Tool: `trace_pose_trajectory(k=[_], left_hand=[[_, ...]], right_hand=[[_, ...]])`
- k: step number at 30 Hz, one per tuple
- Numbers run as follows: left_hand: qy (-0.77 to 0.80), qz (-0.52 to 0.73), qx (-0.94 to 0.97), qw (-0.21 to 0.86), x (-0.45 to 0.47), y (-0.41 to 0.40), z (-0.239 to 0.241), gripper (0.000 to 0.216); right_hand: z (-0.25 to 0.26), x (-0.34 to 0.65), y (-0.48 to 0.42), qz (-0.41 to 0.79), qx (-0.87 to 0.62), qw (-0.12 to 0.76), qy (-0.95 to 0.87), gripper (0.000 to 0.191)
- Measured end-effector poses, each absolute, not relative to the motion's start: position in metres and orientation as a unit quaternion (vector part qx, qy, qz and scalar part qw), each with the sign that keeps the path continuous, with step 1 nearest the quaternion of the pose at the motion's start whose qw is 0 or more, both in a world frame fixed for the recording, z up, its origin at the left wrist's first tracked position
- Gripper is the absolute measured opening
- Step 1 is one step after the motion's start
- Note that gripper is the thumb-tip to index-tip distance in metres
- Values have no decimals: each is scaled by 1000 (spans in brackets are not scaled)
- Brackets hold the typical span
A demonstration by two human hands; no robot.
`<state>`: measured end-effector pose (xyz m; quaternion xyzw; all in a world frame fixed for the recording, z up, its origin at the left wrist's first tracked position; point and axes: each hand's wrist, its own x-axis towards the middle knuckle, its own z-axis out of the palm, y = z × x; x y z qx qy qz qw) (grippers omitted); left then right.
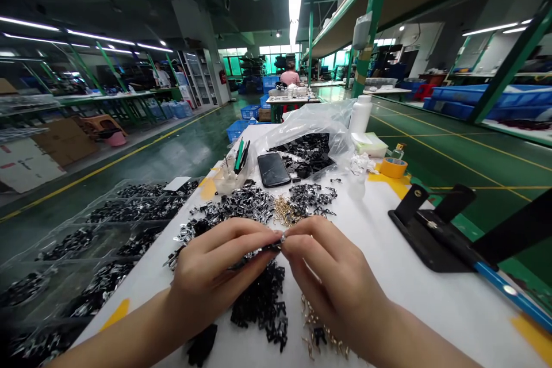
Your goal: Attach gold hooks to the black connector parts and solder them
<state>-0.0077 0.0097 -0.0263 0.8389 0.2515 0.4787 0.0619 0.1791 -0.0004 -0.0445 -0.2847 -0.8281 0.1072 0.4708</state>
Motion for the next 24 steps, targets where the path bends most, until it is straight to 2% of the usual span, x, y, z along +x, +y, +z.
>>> trace_pose_trajectory(k=[7, 10, 13, 16, 18, 20, 24], left_hand=[[250, 480, 840, 48, -10, 10, -29, 24], [253, 481, 838, 53, -10, 13, -29, 24], [281, 484, 823, 96, -8, 13, -25, 22], [331, 474, 796, 181, -5, 12, -21, 17], [364, 455, 775, 243, -5, 14, -20, 15], [393, 435, 748, 312, -6, 17, -21, 14], [422, 398, 670, 463, -5, 24, -24, 18]], right_hand=[[-48, 179, 7, 91, -264, 464, -841, 20], [-31, 185, 9, 34, -266, 415, -869, 22], [-6, 212, 6, -44, -334, 363, -869, 19], [2, 266, -2, -133, -417, 260, -861, 13], [-7, 310, -9, -247, -447, 111, -852, 21], [-22, 350, -17, -276, -458, 35, -844, 27], [-54, 399, -24, -296, -440, -49, -846, 62]])
